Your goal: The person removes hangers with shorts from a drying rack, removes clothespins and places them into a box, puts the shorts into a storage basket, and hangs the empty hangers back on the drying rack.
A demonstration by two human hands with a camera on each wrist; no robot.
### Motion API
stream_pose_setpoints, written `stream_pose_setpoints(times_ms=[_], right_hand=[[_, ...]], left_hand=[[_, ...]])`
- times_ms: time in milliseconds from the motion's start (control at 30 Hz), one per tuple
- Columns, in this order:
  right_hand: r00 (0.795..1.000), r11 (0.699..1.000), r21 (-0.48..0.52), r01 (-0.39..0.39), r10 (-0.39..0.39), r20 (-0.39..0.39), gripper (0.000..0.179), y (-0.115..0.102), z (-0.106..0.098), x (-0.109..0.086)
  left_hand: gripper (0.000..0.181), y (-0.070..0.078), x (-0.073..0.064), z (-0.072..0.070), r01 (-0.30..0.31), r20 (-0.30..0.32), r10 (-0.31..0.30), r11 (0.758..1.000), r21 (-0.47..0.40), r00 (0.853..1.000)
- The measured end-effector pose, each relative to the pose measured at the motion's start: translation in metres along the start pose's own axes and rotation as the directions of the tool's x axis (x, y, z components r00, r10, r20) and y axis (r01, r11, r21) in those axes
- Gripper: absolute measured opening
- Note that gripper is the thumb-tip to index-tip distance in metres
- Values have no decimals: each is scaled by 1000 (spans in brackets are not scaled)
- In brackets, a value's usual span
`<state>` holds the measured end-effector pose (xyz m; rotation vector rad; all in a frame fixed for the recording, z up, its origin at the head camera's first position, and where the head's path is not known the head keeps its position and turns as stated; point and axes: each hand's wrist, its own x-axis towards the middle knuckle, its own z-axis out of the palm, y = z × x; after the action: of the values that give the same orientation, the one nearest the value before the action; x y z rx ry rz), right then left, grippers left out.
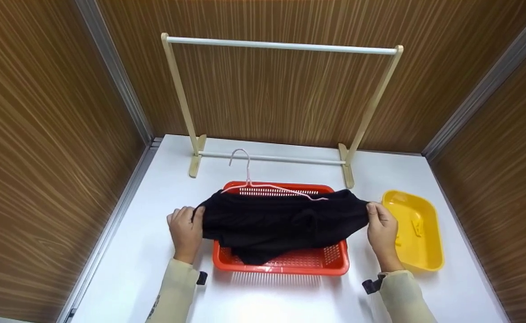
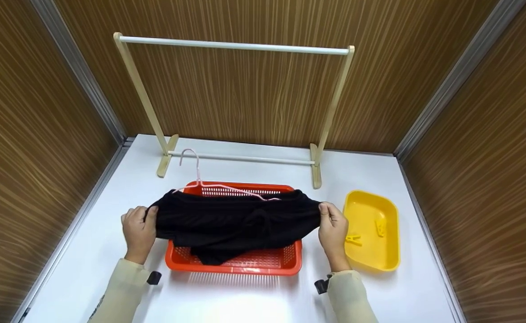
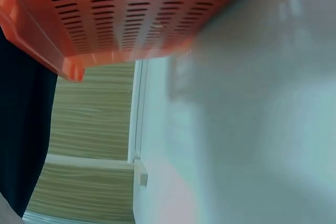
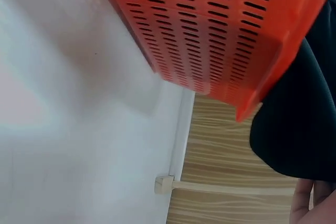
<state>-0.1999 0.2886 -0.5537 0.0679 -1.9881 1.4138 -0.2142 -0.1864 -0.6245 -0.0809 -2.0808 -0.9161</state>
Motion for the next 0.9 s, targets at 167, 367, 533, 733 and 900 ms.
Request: stream_pose_setpoints(times_ms=[167, 367, 533, 733, 900], right_hand=[[996, 993, 83, -86, 88, -19, 16, -2, 0, -1], [991, 991, 52, -124, 122, 49, 16, -4, 14, -4], [993, 997, 8, -79, 78, 93, 14, -4, 21, -9], [993, 998, -14, -58, 59, 99, 13, -1, 19, -13], [994, 999, -11, -34, 35, 107, 13, 0, 17, -16]], left_hand=[[49, -4, -2, -6, -77, 8, 77, 997, -31, 997], [50, 1, 1, -5, -112, 9, 112, 994, -10, 994], [49, 4, 6, -6, -23, -46, 24, 1000, 21, 999], [47, 8, 2, -5, 3, -39, -2, 1000, 15, 999], [46, 12, 3, -3, 21, -25, -20, 1000, 15, 999]])
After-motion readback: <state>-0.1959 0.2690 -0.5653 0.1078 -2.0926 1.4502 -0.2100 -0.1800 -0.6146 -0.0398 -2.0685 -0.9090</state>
